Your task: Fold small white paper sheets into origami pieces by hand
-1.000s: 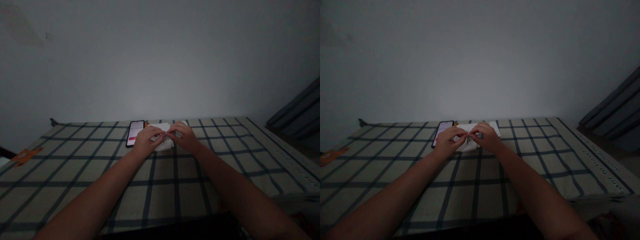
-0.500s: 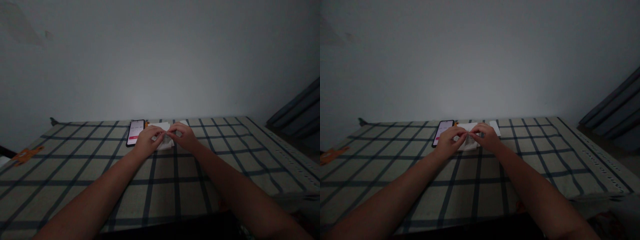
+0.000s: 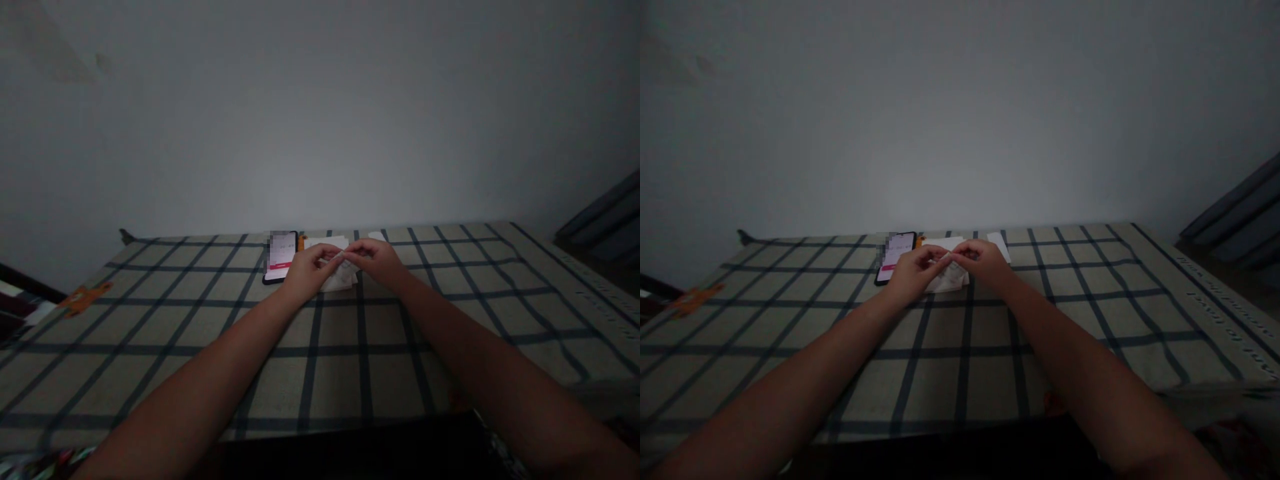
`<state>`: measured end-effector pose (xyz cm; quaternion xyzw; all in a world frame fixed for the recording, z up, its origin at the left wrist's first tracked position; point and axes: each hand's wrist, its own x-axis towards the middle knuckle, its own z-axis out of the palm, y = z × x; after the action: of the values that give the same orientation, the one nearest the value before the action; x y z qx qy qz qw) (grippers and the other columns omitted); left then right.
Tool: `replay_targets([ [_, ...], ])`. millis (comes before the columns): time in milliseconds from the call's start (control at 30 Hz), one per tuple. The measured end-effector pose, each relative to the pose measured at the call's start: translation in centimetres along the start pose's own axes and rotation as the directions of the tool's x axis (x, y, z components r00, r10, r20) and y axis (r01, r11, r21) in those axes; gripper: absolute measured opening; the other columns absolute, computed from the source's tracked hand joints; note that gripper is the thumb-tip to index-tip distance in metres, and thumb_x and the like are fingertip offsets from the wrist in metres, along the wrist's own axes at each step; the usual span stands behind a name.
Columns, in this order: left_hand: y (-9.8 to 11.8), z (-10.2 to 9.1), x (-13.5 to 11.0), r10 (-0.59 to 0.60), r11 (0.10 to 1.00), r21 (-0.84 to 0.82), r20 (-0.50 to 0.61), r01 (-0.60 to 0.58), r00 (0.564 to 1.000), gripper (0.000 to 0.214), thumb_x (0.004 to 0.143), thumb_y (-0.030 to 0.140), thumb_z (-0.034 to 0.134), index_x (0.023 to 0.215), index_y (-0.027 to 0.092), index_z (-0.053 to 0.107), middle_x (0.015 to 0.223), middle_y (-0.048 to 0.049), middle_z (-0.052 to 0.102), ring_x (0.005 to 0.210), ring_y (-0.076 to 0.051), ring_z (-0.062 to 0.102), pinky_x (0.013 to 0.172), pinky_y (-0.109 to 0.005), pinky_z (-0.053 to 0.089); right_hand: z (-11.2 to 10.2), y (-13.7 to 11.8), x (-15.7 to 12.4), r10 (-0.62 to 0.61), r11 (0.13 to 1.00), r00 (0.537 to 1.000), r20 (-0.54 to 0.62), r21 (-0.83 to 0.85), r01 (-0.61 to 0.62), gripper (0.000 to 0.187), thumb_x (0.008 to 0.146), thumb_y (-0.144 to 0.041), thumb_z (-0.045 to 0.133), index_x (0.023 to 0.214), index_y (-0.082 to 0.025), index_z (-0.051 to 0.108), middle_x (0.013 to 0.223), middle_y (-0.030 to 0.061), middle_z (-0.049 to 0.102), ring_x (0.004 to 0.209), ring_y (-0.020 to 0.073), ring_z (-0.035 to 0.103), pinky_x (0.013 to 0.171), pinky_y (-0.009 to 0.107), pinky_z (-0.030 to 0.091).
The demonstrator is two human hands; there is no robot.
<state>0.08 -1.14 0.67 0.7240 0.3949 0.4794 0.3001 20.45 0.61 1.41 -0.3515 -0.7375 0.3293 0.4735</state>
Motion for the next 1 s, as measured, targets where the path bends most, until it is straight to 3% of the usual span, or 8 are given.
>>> replay_targets([
  [167, -0.1, -0.1, 0.2, -0.038, 0.996, -0.088, -0.033, 0.035, 0.999, 0.035, 0.087, 0.05, 0.08, 0.1, 0.018, 0.078, 0.097, -0.0074, 0.08, 0.083, -0.018, 0.073, 0.071, -0.028, 0.056, 0.0, 0.4, 0.0, 0.024, 1.0, 1.0, -0.006, 0.01, -0.024, 0.031, 0.081, -0.049, 0.082, 0.089, -0.02, 0.076, 0.083, 0.0045, 0.074, 0.073, 0.0166, 0.062, 0.066, 0.029, 0.051],
  [300, 0.0, -0.2, 0.5, -0.042, 0.991, -0.128, -0.028, 0.039, 0.999, 0.035, 0.085, 0.05, 0.082, 0.099, 0.018, 0.077, 0.094, -0.0066, 0.079, 0.079, -0.016, 0.07, 0.072, -0.028, 0.055, -0.2, 0.7, 0.1, 0.042, 0.999, 0.999, -0.008, 0.019, -0.042, 0.043, 0.08, -0.052, 0.083, 0.108, -0.019, 0.076, 0.09, 0.005, 0.071, 0.076, 0.0164, 0.062, 0.067, 0.029, 0.049],
  [433, -0.3, 0.0, 0.6, -0.046, 0.989, -0.144, -0.03, 0.041, 0.998, 0.038, 0.083, 0.052, 0.083, 0.099, 0.018, 0.077, 0.094, -0.0062, 0.079, 0.082, -0.017, 0.071, 0.077, -0.029, 0.057, -0.7, 0.5, 0.1, -0.026, 0.998, 0.998, 0.064, -0.056, 0.03, 0.038, 0.085, -0.057, 0.079, 0.086, -0.019, 0.077, 0.089, 0.0058, 0.072, 0.083, 0.0184, 0.062, 0.072, 0.031, 0.047],
  [533, -0.5, 0.2, 0.8, -0.082, 0.976, -0.204, -0.012, 0.078, 0.997, 0.038, 0.082, 0.045, 0.085, 0.104, 0.016, 0.076, 0.098, -0.0069, 0.078, 0.086, -0.017, 0.072, 0.081, -0.03, 0.057, -1.0, 0.3, 0.0, 0.068, 0.998, 0.993, 0.099, -0.018, -0.066, 0.044, 0.085, -0.061, 0.077, 0.082, -0.017, 0.075, 0.075, 0.0031, 0.068, 0.068, 0.0149, 0.056, 0.061, 0.029, 0.041],
  [667, -0.3, -0.1, 1.0, -0.169, 0.96, -0.212, 0.078, 0.182, 0.983, 0.038, 0.082, 0.041, 0.084, 0.106, 0.013, 0.075, 0.092, -0.0062, 0.076, 0.081, -0.017, 0.071, 0.074, -0.03, 0.057, -1.1, 0.3, 0.0, 0.083, 0.996, 0.994, 0.074, -0.028, -0.081, 0.045, 0.086, -0.061, 0.077, 0.076, -0.017, 0.071, 0.069, 0.0013, 0.063, 0.064, 0.0129, 0.051, 0.058, 0.028, 0.037],
  [800, 0.0, -0.4, 1.0, -0.195, 0.961, -0.168, 0.149, 0.22, 0.969, 0.034, 0.082, 0.046, 0.082, 0.084, 0.013, 0.073, 0.077, -0.0035, 0.072, 0.067, -0.013, 0.065, 0.062, -0.026, 0.055, -1.3, 0.3, 0.2, 0.093, 0.995, 0.993, 0.067, -0.042, -0.091, 0.044, 0.086, -0.06, 0.077, 0.076, -0.018, 0.069, 0.068, 0.0005, 0.063, 0.064, 0.0128, 0.053, 0.057, 0.027, 0.039],
  [1000, 0.0, -0.5, 0.9, -0.152, 0.979, -0.125, 0.092, 0.162, 0.984, 0.034, 0.084, 0.047, 0.08, 0.086, 0.014, 0.073, 0.077, -0.0021, 0.071, 0.064, -0.011, 0.063, 0.059, -0.023, 0.052, -0.9, 0.3, 0.2, 0.18, 0.966, 0.964, 0.197, 0.148, -0.21, 0.045, 0.073, -0.059, 0.087, 0.087, -0.019, 0.069, 0.081, 0.0027, 0.072, 0.074, 0.0159, 0.064, 0.066, 0.028, 0.051],
])
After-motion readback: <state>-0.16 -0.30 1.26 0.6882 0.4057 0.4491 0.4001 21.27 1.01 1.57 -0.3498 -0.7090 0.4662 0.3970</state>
